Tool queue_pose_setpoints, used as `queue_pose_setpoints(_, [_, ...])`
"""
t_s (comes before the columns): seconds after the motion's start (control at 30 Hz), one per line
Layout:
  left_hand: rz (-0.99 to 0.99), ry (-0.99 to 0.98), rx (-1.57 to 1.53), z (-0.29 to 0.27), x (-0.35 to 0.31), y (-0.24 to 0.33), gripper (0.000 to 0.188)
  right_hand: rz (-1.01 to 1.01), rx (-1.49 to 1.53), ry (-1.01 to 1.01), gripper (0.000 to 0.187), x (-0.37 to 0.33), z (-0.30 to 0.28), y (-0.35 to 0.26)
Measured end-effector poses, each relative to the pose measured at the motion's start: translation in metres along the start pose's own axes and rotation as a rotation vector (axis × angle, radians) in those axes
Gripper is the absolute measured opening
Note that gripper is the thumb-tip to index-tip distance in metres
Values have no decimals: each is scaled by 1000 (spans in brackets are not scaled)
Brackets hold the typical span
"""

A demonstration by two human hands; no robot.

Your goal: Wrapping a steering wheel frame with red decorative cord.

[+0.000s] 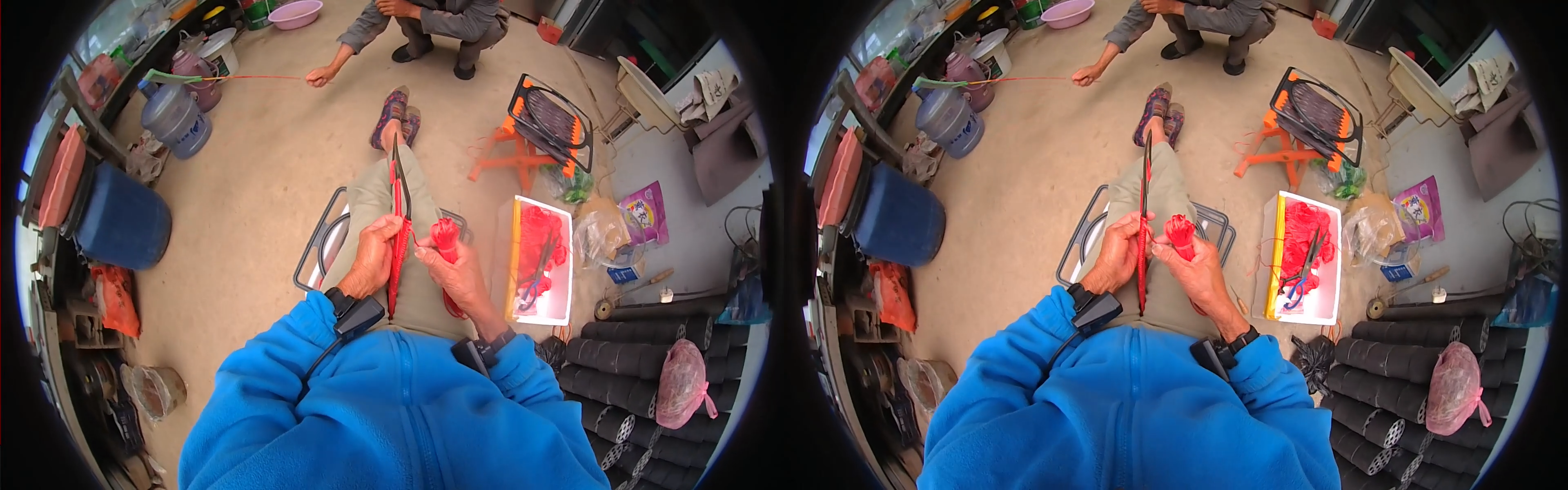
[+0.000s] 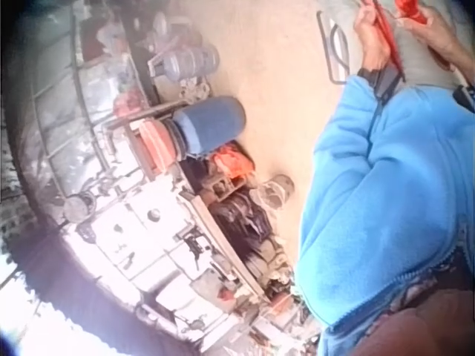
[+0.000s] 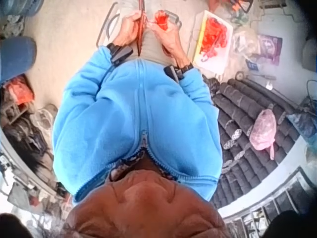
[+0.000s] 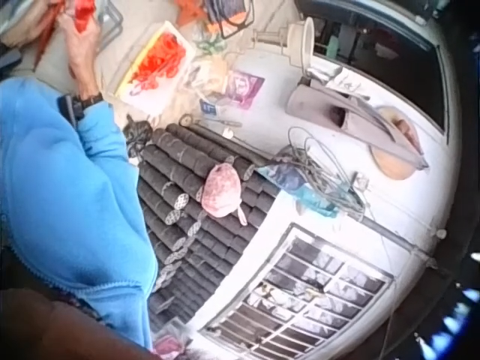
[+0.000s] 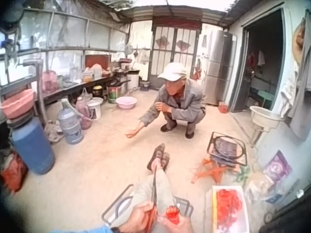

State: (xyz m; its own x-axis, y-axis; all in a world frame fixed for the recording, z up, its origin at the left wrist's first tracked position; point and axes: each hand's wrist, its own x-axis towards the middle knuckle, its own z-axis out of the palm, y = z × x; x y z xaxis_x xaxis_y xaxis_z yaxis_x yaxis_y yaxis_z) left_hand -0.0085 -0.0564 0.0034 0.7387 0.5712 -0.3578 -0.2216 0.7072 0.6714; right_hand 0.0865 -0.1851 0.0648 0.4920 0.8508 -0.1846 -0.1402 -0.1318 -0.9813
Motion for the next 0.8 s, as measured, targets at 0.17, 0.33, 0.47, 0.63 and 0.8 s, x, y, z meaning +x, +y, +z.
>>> queue_pose_setpoints(0.17, [116,155,324,-1,-8,22,25,62,34,-89,15,2,-8,-9])
queue_pose_setpoints(0.33, [294,1,526,-9,-34,48,29,119,32,-166,15,6,-15,-19])
queue_pose_setpoints(0.47, [213,-146,459,-4,-50,55,29,181,75,-193,16,6,-16,-27])
queue_pose_setpoints(0.63, [270,-173,328,-3,-46,44,33,223,159,-274,17,4,-13,-42])
queue_pose_setpoints(0.8, [318,-123,363,-3,-50,27,31,283,92,-367,17,-1,-4,-52])
